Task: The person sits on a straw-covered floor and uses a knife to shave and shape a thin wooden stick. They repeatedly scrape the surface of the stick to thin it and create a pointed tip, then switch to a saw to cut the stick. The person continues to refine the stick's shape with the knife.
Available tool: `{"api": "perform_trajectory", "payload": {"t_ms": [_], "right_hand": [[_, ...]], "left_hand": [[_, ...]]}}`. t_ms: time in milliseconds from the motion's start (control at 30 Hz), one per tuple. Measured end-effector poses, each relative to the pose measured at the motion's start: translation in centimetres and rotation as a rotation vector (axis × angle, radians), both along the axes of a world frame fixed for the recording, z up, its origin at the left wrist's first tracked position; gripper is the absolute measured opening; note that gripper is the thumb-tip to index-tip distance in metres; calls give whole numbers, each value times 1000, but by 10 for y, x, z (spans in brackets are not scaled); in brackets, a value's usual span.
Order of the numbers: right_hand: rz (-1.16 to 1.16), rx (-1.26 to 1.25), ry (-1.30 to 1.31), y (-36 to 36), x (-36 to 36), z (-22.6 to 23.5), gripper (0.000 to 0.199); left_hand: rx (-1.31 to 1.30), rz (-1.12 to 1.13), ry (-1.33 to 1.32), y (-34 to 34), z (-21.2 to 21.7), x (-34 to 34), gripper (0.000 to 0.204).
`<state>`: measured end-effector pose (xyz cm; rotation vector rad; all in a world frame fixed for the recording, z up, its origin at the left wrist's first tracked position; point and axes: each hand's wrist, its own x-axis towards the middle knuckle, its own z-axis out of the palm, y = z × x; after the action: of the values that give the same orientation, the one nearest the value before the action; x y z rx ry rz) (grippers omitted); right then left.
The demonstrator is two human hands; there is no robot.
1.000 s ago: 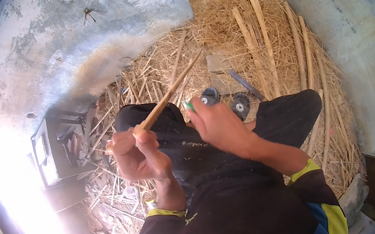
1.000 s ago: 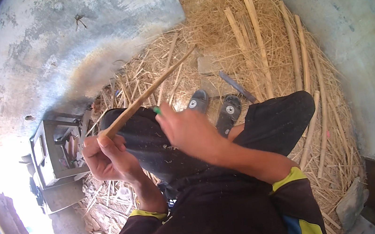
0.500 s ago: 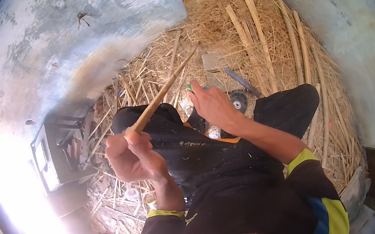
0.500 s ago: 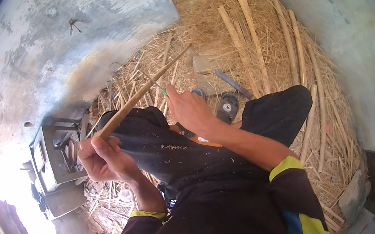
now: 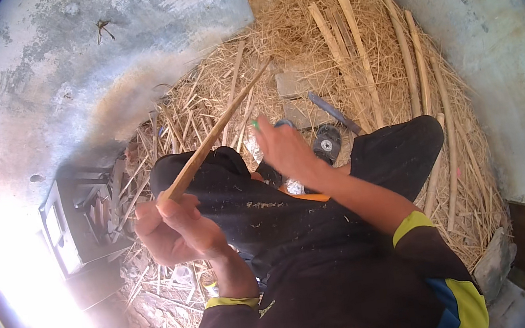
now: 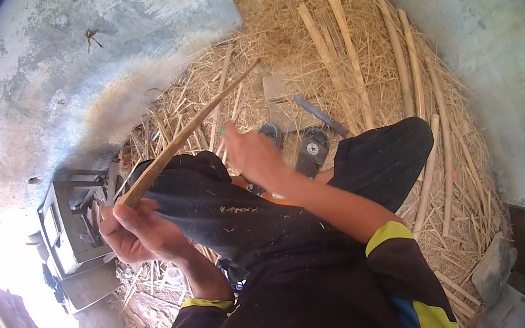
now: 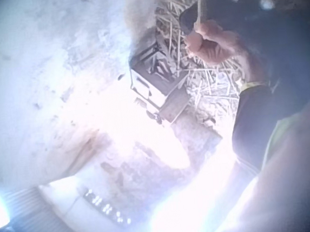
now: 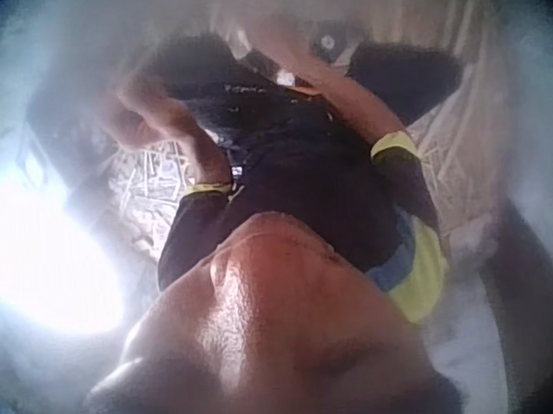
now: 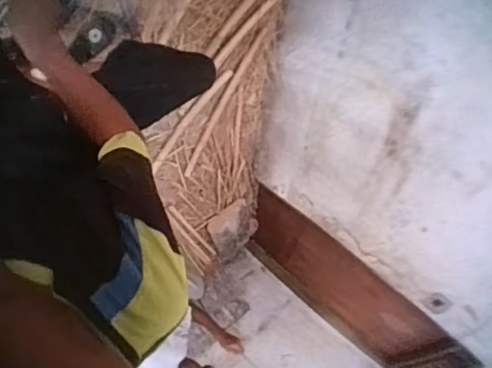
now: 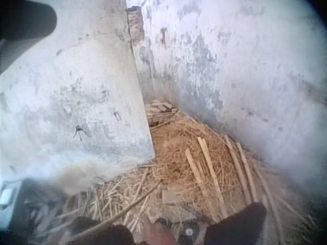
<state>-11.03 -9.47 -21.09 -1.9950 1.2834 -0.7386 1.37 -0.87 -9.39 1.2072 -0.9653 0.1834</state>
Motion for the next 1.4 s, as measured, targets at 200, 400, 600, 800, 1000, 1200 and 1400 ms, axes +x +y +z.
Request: {"api": "perform_trajectory", "payload": {"t_ms": [200, 400, 600, 800, 1000, 1200, 1400], "right_hand": [[78, -72, -78, -2, 4, -1, 20], [74, -97, 13, -21, -2, -5, 21], [-71, -113, 344, -67, -54, -155, 25], [-173, 261, 42, -25, -55, -43, 26], [256, -24, -314, 56, -31, 107, 25], [236, -128, -98, 67, -21, 112, 18], [71, 43, 87, 43, -25, 64, 23]], "left_hand": [[7, -31, -34, 6, -6, 3, 33], [-34, -22, -83, 7, -11, 3, 33], [26, -47, -56, 0, -2, -3, 34], [-21, -130, -138, 3, -11, 6, 33], [52, -241, -390, 5, 7, 19, 33], [21, -214, -396, 0, 1, 20, 27], [30, -211, -366, -4, 7, 12, 27]]}}
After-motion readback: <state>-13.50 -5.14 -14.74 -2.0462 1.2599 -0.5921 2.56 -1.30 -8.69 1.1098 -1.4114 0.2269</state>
